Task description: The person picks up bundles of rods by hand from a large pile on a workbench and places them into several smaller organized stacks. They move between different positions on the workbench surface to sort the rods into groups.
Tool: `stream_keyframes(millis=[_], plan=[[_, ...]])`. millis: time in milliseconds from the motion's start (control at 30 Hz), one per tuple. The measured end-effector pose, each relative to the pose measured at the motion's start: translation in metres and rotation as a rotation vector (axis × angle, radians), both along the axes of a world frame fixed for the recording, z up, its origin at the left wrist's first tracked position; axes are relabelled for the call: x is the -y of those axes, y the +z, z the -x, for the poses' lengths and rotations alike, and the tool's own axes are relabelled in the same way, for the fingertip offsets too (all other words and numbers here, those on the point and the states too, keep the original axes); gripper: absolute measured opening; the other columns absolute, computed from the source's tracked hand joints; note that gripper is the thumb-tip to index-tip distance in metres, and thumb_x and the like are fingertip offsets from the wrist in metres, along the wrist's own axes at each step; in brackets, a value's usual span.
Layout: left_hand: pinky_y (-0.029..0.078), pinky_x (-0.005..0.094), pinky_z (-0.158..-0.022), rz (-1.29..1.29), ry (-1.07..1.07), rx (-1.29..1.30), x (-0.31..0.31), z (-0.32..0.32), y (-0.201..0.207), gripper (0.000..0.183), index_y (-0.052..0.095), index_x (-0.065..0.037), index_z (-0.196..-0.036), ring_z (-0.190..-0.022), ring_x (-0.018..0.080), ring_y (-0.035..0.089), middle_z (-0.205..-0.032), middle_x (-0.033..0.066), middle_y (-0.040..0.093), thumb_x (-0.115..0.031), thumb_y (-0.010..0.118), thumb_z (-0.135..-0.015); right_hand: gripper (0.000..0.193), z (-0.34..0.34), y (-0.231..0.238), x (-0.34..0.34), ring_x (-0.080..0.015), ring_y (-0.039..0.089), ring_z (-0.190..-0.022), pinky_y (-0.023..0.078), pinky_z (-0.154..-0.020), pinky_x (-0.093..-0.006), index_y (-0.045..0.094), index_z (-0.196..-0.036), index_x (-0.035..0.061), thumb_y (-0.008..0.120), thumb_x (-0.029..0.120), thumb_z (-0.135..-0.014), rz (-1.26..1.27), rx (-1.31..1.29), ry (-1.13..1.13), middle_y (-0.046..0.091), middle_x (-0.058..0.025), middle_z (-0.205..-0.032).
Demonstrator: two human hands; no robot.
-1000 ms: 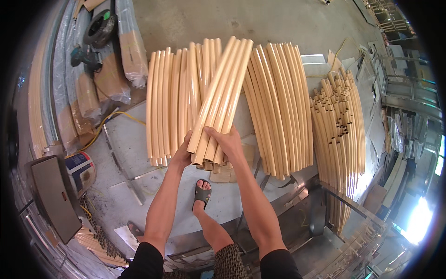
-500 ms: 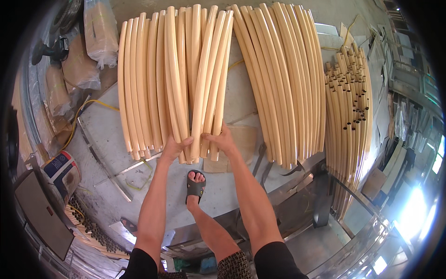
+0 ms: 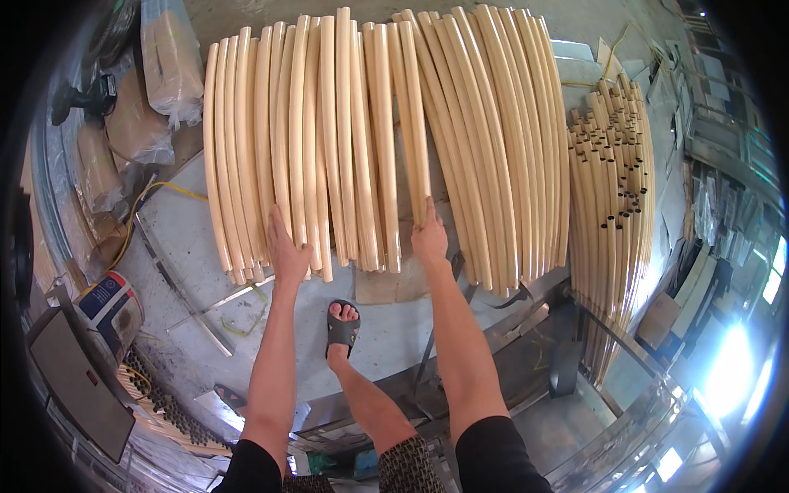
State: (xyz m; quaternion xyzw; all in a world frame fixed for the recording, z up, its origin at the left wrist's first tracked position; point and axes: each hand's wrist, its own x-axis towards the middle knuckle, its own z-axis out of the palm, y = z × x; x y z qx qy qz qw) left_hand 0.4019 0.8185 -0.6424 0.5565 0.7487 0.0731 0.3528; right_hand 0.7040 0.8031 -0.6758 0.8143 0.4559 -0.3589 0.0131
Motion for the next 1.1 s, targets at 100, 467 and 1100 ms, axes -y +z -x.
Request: stream_keyframes(millis=[100, 467, 1100], plan=[[0.019, 0.0480, -0.116, -0.036, 0.009, -0.001, 0.001, -0.021, -0.006, 0.110, -0.001, 0.000, -0.151, -0.144, 0.0438, 0.014, -0.155, 0.0281, 0.011, -0.004, 0.071, -0.069, 0.072, -0.010, -0.017, 0.008, -0.0447, 0.047, -0.124, 0.041, -0.103, -0.0450, 0.027, -0.149, 0.0063, 0.060, 0.015, -0.086, -0.145, 0.116, 0.076, 0.048, -0.0295, -0.134], [0.027, 0.0528, -0.110, 0.126, -0.009, -0.097, 0.055, 0.037, -0.002, 0.088, 0.020, 0.005, -0.147, -0.139, 0.0413, 0.029, -0.148, 0.0291, 0.030, -0.018, 0.066, -0.077, 0.064, 0.078, 0.032, 0.106, -0.0406, 0.051, -0.122, 0.041, -0.102, -0.0420, 0.038, -0.140, -0.0031, 0.061, 0.026, -0.088, 0.072, -0.134, 0.074, 0.051, -0.0266, -0.134], [0.048, 0.0306, -0.073, 0.097, 1.621, 0.163, 0.718, 0.434, 0.389, 0.032, 0.065, 0.000, -0.107, -0.080, 0.0134, 0.061, -0.085, 0.0080, 0.067, -0.028, 0.059, -0.092, 0.038, 0.351, 0.209, 0.211, -0.0322, 0.069, -0.088, 0.053, -0.079, -0.0414, 0.069, -0.106, 0.0003, 0.068, 0.028, -0.079, 0.236, -0.340, 1.047, 0.071, -0.0188, -0.092]])
